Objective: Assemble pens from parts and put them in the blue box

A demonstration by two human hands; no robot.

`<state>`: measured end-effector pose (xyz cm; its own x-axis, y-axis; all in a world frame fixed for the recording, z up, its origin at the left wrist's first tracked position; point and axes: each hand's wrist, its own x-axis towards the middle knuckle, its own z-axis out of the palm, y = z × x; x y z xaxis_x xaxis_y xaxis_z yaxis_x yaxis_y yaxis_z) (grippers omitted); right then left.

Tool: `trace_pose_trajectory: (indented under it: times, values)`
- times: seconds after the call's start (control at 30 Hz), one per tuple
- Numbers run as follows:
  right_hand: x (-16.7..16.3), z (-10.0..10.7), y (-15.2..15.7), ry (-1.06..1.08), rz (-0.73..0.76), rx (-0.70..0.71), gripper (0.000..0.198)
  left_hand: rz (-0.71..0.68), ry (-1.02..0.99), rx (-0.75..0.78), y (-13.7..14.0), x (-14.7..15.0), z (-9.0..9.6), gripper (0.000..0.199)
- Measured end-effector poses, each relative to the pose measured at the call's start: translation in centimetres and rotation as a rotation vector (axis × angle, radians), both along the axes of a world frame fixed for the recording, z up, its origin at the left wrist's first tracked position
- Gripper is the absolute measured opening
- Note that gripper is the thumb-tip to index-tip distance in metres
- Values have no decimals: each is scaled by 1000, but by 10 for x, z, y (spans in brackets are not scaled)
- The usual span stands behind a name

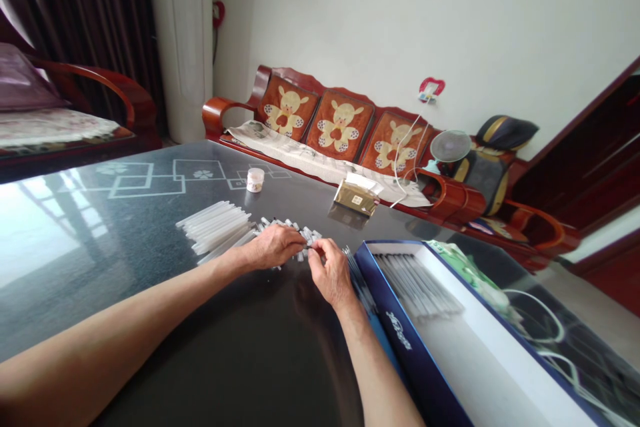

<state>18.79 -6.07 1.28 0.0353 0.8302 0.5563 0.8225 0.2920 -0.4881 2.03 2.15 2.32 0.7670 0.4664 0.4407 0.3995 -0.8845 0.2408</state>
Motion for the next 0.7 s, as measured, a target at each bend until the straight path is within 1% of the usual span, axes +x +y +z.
trace_pose_trajectory:
  times: [0.07, 0.2, 0.37, 0.43, 0.53, 0.6, 0.7]
  values:
    - [0, 0, 0, -21, 13, 20, 18, -10, -5, 1, -1, 0, 1, 25]
    - [-4, -3, 3, -6, 2, 19, 33, -60, -29, 0, -4, 1, 2, 23]
    - [-7, -9, 6, 168, -77, -102, 48, -76, -29, -10, -5, 1, 2, 25]
    - [-6, -9, 5, 175, -87, -111, 46, -58, -13, -12, -4, 0, 2, 25]
    - [-4, -5, 0, 105, -48, -81, 30, -50, -7, -19, -3, -1, 0, 26]
    - [-3, -4, -2, 57, -21, -56, 23, -54, -5, -23, -3, 0, -1, 26]
    - [-3, -6, -1, 21, -15, -24, 27, -68, 0, -21, -5, 1, -1, 25]
